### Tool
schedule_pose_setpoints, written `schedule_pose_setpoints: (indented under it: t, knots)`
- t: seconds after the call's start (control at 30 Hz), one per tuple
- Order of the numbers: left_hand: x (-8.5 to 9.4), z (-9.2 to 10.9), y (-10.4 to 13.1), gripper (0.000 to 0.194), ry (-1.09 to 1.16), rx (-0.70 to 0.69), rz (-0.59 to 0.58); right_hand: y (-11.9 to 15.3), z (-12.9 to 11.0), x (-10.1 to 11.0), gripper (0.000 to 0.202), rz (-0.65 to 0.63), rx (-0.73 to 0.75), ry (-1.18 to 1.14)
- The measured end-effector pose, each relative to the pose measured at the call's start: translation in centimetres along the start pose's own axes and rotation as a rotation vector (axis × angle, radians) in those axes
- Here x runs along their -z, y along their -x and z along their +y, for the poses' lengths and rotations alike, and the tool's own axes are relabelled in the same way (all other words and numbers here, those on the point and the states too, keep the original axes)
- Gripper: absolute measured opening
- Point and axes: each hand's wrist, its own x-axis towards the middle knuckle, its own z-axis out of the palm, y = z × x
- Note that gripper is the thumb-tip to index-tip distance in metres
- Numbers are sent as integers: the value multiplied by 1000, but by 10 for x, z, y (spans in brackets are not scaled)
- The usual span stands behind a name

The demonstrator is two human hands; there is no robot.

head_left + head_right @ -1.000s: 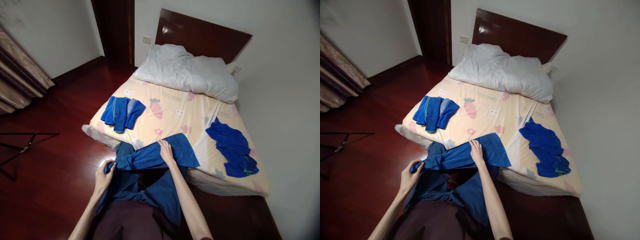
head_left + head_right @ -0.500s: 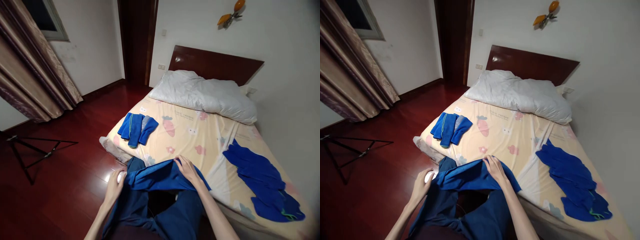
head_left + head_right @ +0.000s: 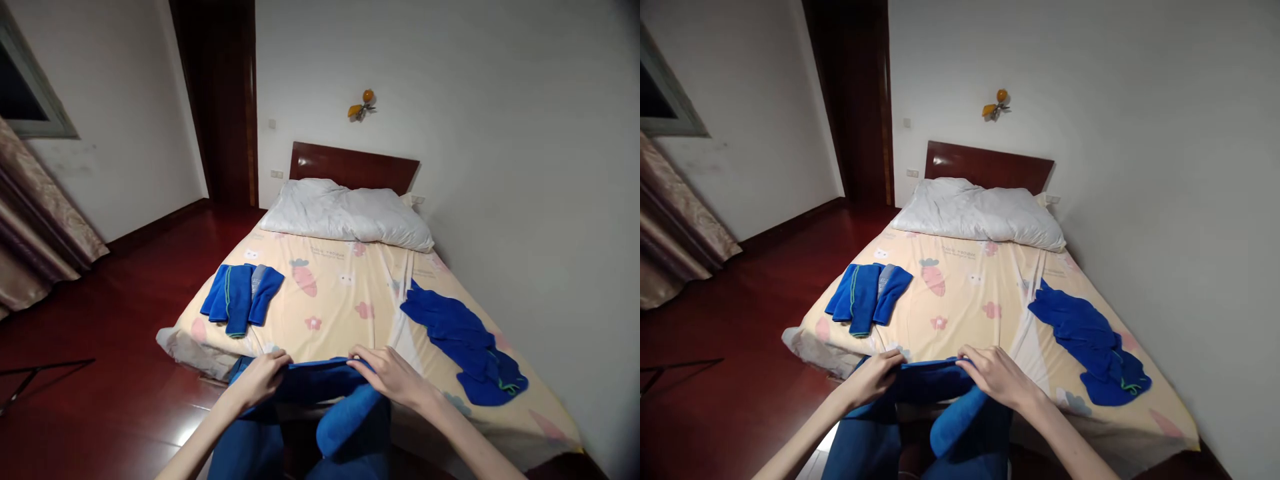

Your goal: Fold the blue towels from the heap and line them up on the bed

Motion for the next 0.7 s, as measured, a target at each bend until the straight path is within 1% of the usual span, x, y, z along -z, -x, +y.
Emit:
schedule_pose_setpoints:
  t: [0.07,0.13,0.2,0.27,0.3,0.37,0.43,0.53,0.6,0.63,0.7]
  knots:
    - [4,-18,18,40,-32,77,33,12,9,9,18,7,-75,-24]
    - [11,-37,39,44,-27,127,88,23,18,18,17,19,-154,-71]
    - [21,-56,59,40,-12,146,168,34,23,23,19,26,-250,-132]
    - [35,-74,79,34,-16,130,263,47,24,20,23,30,-350,-209]
    - [43,-82,88,33,-33,115,314,53,23,15,25,31,-397,-253]
    - [59,-92,103,32,-99,79,413,67,19,-4,26,33,-483,-340]
    - [74,-95,113,31,-196,73,496,83,15,-31,22,-11,-564,-398]
    - [91,-90,121,30,-350,101,577,112,14,-78,19,-172,-652,-442]
    - [100,-88,125,32,-414,84,590,134,17,-106,22,-284,-673,-465]
    - [104,-89,126,32,-424,63,574,145,19,-119,22,-325,-667,-474]
    - [112,-96,130,32,-434,47,502,166,24,-140,19,-367,-635,-468]
